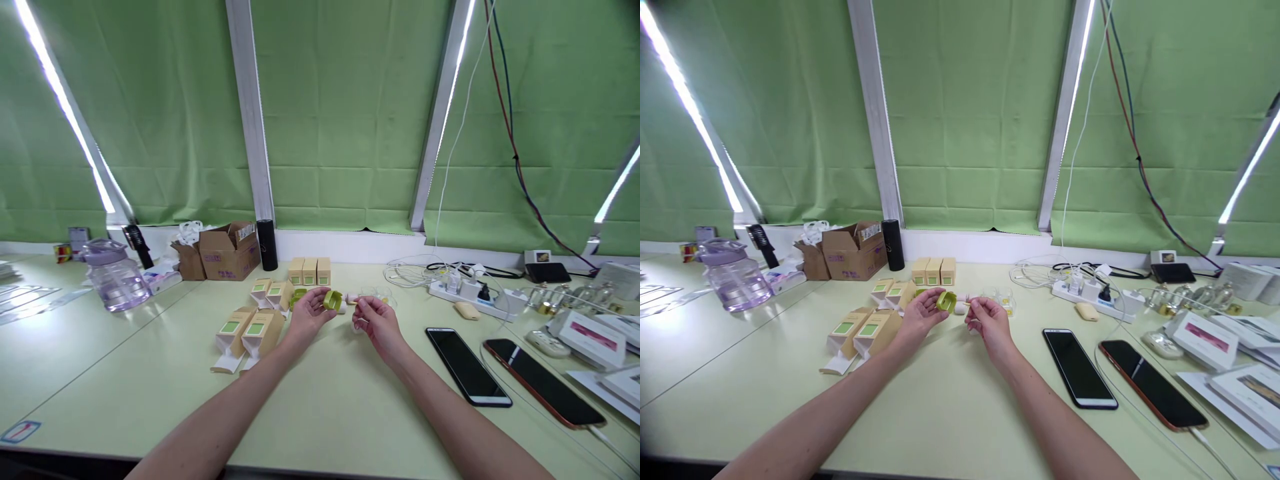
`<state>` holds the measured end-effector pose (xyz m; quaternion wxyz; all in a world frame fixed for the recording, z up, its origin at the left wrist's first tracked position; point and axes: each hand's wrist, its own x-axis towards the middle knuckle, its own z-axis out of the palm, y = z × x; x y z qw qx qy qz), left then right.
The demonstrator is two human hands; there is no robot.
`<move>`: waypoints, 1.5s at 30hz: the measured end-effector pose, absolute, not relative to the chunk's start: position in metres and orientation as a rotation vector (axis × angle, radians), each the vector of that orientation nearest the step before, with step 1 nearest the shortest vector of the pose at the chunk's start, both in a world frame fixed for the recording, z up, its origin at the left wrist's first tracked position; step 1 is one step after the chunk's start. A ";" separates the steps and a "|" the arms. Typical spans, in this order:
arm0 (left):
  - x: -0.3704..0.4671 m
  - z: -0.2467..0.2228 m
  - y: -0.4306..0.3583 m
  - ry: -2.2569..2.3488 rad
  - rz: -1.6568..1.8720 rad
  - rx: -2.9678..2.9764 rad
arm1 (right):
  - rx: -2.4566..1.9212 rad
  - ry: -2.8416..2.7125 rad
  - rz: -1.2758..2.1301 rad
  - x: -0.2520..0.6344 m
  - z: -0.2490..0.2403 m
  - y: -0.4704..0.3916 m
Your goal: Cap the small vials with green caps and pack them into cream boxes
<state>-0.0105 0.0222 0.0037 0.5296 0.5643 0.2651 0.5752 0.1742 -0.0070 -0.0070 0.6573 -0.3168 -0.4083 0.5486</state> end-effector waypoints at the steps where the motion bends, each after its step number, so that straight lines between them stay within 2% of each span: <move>1: -0.011 0.004 0.022 0.633 1.374 1.350 | -0.710 -0.945 1.215 0.174 -0.006 -0.008; 14: -0.006 0.002 0.019 0.667 1.393 1.425 | -0.813 -1.194 0.840 0.167 -0.007 -0.013; 28: 0.001 0.001 0.009 0.559 1.336 1.532 | -0.900 -1.697 -0.291 0.168 -0.011 -0.021; 45: 0.002 0.001 0.004 0.595 1.321 1.624 | -0.947 -1.747 -0.533 0.166 -0.007 -0.022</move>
